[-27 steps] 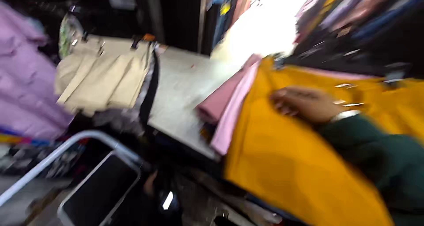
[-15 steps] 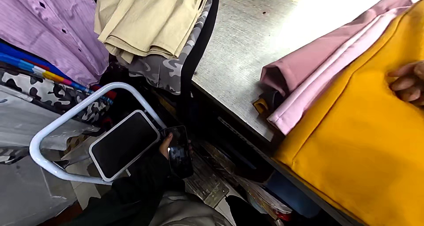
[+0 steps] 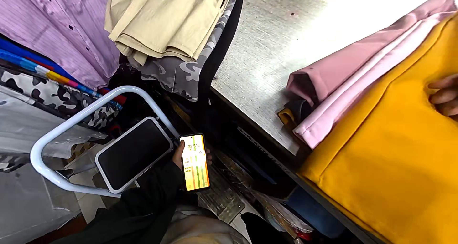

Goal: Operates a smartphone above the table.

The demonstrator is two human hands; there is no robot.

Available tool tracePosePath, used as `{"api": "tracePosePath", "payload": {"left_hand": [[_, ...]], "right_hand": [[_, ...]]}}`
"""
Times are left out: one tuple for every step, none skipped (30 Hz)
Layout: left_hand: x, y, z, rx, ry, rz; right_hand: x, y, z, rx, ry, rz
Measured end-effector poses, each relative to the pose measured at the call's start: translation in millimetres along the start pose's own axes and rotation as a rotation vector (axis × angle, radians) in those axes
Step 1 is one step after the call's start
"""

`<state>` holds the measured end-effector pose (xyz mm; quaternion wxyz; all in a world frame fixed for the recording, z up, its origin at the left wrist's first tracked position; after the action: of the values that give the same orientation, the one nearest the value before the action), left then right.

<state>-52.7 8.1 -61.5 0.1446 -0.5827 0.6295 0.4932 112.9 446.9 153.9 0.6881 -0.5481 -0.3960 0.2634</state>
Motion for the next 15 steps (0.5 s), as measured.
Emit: {"api": "tracePosePath", "payload": {"left_hand": [[-1.3, -0.5, -0.3, 0.002, 0.007, 0.005], [0.1, -2.1, 1.0, 0.001, -0.009, -0.001], [2.1, -3.8, 2.8, -0.001, -0.039, -0.002], [4.5, -5.5, 4.8, 0.000, -0.065, 0.000], [5.6, -6.9, 6.1, 0.002, -0.085, 0.006], [5.4, -7.6, 6.9, 0.004, -0.092, 0.011], [5.5, -8.2, 7.8, 0.005, -0.096, 0.009], [6.1, -8.5, 9.1, 0.008, -0.102, 0.005], [5.7, -8.5, 9.6, 0.012, -0.102, 0.007], [4.8, -8.7, 9.3, 0.015, -0.095, 0.004], [3.3, -8.9, 8.4, 0.019, -0.084, 0.004], [1.7, -8.8, 7.6, 0.020, -0.072, 0.012], [0.9, -8.5, 7.3, 0.015, -0.062, 0.027], [0.3, -8.4, 7.1, 0.012, -0.056, 0.035], [-0.4, -8.6, 6.5, 0.013, -0.052, 0.035]], "right_hand": [[-0.1, -0.1, 0.3, -0.001, -0.010, -0.009], [0.8, 1.0, 0.7, -0.011, -0.019, -0.021], [1.1, 1.3, 0.8, -0.021, -0.031, -0.025], [0.9, 0.9, 0.6, -0.018, -0.039, -0.027], [0.3, 0.1, 0.0, -0.003, -0.038, -0.026], [-1.2, -1.2, -1.1, 0.025, -0.036, -0.025], [-2.1, -1.4, -2.4, 0.063, -0.024, -0.026], [-2.1, -0.1, -3.4, 0.099, -0.001, -0.024], [-1.1, 2.2, -3.7, 0.121, 0.018, -0.021], [0.9, 5.2, -3.3, 0.123, 0.027, -0.014], [3.7, 8.0, -2.3, 0.113, 0.027, -0.009], [6.6, 11.0, -0.9, 0.094, 0.026, -0.014], [9.7, 14.5, 1.0, 0.070, 0.024, -0.034], [12.1, 17.1, 2.4, 0.054, 0.024, -0.045], [13.3, 18.2, 2.9, 0.050, 0.026, -0.049]]}}
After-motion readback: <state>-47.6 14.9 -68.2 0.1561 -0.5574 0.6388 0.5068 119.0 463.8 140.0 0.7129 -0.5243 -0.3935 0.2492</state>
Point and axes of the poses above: each hand's wrist, its own z-axis towards the middle knuckle, its own x-axis out of the back of the hand, y = z × x, the point moved 7 cm from there along z, towards the middle knuckle, and after that the axes turned 8 degrees about x, right-handed, at the moved point
